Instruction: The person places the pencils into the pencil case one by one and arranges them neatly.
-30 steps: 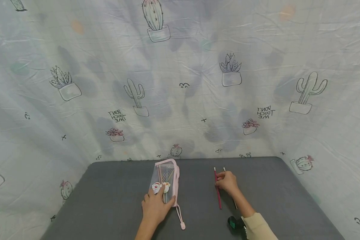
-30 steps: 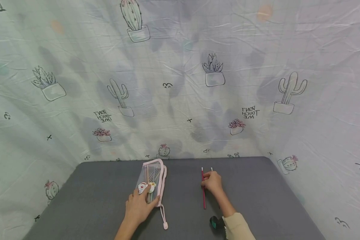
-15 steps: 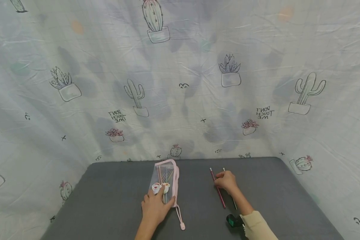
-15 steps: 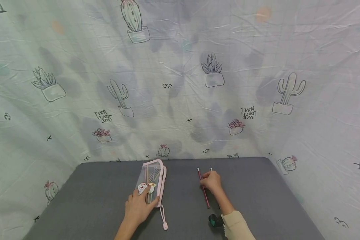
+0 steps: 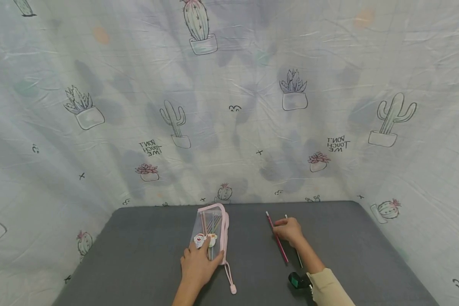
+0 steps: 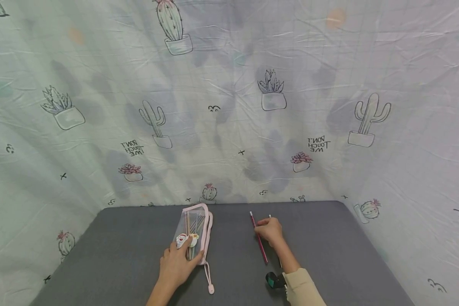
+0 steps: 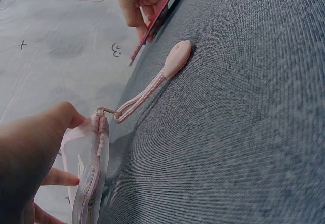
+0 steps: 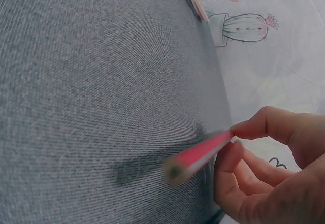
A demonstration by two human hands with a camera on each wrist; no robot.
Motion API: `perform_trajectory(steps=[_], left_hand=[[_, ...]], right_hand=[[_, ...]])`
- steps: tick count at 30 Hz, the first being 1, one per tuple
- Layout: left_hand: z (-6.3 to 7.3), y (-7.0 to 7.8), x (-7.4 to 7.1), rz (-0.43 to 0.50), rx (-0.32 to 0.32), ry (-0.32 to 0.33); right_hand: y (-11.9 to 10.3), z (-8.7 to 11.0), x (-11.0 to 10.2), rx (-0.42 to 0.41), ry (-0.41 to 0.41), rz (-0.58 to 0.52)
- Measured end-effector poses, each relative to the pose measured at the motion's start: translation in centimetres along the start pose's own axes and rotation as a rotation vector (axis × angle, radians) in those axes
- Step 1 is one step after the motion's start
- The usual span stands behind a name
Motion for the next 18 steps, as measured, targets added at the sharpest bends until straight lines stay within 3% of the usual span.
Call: perform_trajectory(steps=[6, 18], left_hand=[[0.00, -0.05, 0.07, 0.002, -0.007, -0.004], [-0.01, 0.01, 0.05, 0.000, -0.002, -0.008]], right_hand=[[-0.14, 0.13, 0.13, 0.016, -0.072, -0.141], [-0.01, 0.23, 0.63, 0.010, -0.190, -0.249]])
Point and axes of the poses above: each hand's wrist, its own z-axis away from the middle knuckle, its own x-axis out of the palm, y = z × x, the point moved 3 cm from there along -z, towards the middle knuckle, and after that the axes turned 12 degrees about z, right-handed, at the moved point
